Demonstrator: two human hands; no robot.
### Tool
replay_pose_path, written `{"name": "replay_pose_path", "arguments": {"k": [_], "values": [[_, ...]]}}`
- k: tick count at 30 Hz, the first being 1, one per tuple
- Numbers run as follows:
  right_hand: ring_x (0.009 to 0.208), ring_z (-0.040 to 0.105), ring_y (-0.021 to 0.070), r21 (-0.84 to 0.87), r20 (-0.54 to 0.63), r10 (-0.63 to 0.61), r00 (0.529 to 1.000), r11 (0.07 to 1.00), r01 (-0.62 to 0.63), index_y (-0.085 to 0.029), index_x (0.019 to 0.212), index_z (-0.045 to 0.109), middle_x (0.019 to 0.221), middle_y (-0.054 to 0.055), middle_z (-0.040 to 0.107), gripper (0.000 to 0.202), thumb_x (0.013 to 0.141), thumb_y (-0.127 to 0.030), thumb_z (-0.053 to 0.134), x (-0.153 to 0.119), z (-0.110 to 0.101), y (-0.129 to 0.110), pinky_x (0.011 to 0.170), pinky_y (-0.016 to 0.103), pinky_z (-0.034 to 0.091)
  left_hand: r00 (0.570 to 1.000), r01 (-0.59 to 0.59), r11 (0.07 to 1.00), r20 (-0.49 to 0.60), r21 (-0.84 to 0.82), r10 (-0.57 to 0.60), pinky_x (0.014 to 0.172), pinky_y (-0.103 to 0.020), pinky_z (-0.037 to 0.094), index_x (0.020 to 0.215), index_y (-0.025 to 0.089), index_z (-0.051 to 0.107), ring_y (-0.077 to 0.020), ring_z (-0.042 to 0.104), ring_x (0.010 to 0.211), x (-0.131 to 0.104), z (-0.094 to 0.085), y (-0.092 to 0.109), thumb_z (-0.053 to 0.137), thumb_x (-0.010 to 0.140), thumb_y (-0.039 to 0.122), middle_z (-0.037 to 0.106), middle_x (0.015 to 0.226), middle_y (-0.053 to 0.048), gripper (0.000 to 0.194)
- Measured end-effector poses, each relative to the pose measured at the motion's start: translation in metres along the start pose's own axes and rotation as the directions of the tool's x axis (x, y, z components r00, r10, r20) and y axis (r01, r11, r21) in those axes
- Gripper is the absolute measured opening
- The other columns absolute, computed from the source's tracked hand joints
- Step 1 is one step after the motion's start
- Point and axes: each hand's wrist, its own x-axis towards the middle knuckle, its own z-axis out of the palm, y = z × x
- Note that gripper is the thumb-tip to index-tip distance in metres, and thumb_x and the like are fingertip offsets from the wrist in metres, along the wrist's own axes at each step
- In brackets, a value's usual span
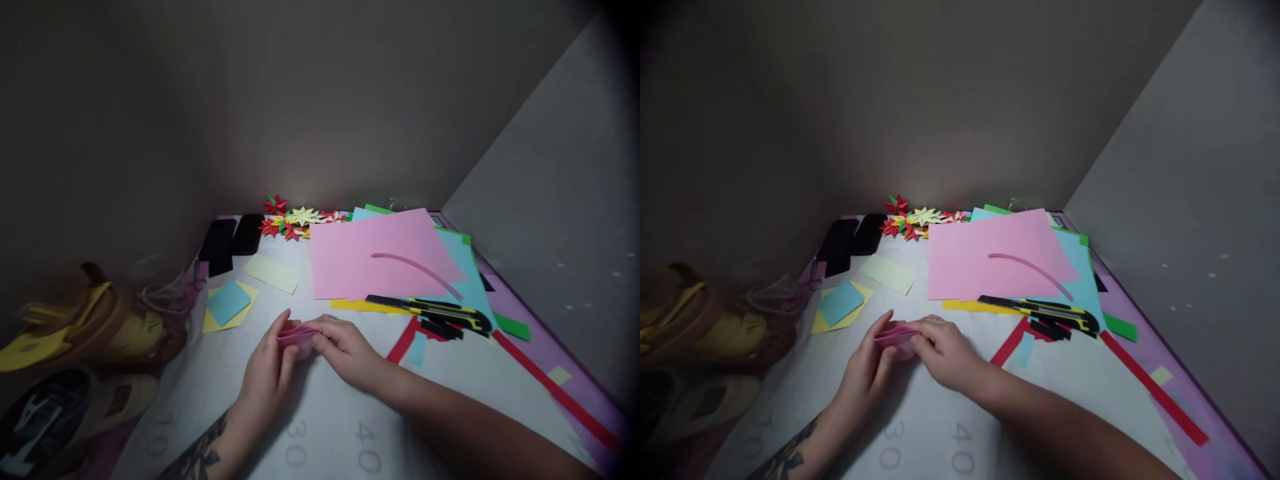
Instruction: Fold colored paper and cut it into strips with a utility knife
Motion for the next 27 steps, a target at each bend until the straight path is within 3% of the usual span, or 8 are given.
{"name": "replay_pose_path", "arguments": {"k": [6, 11, 14, 17, 21, 25, 27], "values": [[0.075, 0.06, 0.0147, 0.08, -0.105, 0.133, 0.986, 0.989, -0.125, -0.019, 0.087, 0.068, 0.08, 0.002, 0.067, 0.023, 0.09, -0.028, 0.047, -0.002, 0.006, 0.007, 0.069, 0.027, 0.046, 0.991, 0.132, 0.982, -0.002, -0.136, -0.133, 0.088, -0.038, 0.049, 0.131, 0.017, 0.045, -0.0229, 0.062, 0.101, 0.003, -0.001, 0.009, 0.057, 0.082, 0.031, 0.063, 0.116, -0.013, 0.052], [0.057, 0.052, 0.011, 0.234, -0.127, 0.258, 0.958, 0.946, -0.224, -0.019, 0.068, 0.058, 0.062, -0.001, 0.057, 0.035, 0.091, -0.04, 0.044, -0.001, 0.008, 0.013, 0.056, 0.023, 0.042, 0.972, 0.207, 0.92, -0.038, -0.334, -0.233, 0.079, -0.032, 0.05, 0.108, 0.016, 0.058, -0.0201, 0.063, 0.09, 0.009, -0.001, 0.016, 0.064, 0.076, 0.028, 0.067, 0.102, -0.008, 0.035], [0.054, 0.051, 0.01, 0.311, -0.099, 0.315, 0.944, 0.911, -0.271, -0.018, 0.068, 0.058, 0.061, -0.001, 0.058, 0.03, 0.089, -0.038, 0.048, -0.001, 0.009, 0.013, 0.054, 0.022, 0.041, 0.96, 0.234, 0.877, -0.04, -0.419, -0.276, 0.068, -0.027, 0.05, 0.097, 0.015, 0.059, -0.0159, 0.062, 0.075, 0.011, -0.003, 0.018, 0.063, 0.078, 0.031, 0.067, 0.085, -0.004, 0.025], [0.052, 0.048, 0.0095, 0.264, -0.078, 0.364, 0.928, 0.905, -0.333, -0.018, 0.068, 0.056, 0.06, -0.003, 0.057, 0.018, 0.081, -0.029, 0.054, -0.002, 0.012, 0.015, 0.049, 0.021, 0.036, 0.94, 0.242, 0.849, -0.103, -0.47, -0.325, 0.065, -0.026, 0.049, 0.093, 0.016, 0.057, -0.0143, 0.061, 0.07, 0.011, -0.005, 0.018, 0.064, 0.078, 0.033, 0.065, 0.08, -0.002, 0.024], [0.052, 0.044, 0.0095, 0.131, -0.058, 0.396, 0.916, 0.913, -0.386, -0.018, 0.064, 0.052, 0.055, -0.005, 0.05, 0.015, 0.077, -0.025, 0.056, -0.003, 0.015, 0.017, 0.047, 0.021, 0.03, 0.932, 0.23, 0.823, -0.127, -0.52, -0.341, 0.067, -0.025, 0.049, 0.105, 0.017, 0.053, -0.014, 0.061, 0.075, 0.011, -0.005, 0.019, 0.066, 0.076, 0.033, 0.063, 0.085, -0.002, 0.035], [0.055, 0.046, 0.0096, 0.191, -0.051, 0.379, 0.924, 0.912, -0.363, -0.017, 0.067, 0.053, 0.059, -0.004, 0.052, 0.017, 0.079, -0.029, 0.055, -0.003, 0.014, 0.015, 0.05, 0.022, 0.033, 0.966, 0.159, 0.798, -0.074, -0.581, -0.247, 0.072, -0.028, 0.052, 0.131, 0.023, 0.032, -0.0171, 0.062, 0.088, 0.009, -0.002, 0.019, 0.07, 0.072, 0.028, 0.059, 0.106, -0.007, 0.071], [0.057, 0.048, 0.0102, 0.232, -0.046, 0.37, 0.928, 0.907, -0.35, -0.016, 0.07, 0.056, 0.062, -0.003, 0.055, 0.017, 0.08, -0.03, 0.055, -0.004, 0.014, 0.015, 0.053, 0.022, 0.035, 0.974, 0.15, 0.798, -0.051, -0.584, -0.22, 0.073, -0.029, 0.052, 0.132, 0.025, 0.031, -0.0188, 0.062, 0.093, 0.007, 0.0, 0.019, 0.071, 0.07, 0.026, 0.056, 0.113, -0.009, 0.074]]}}
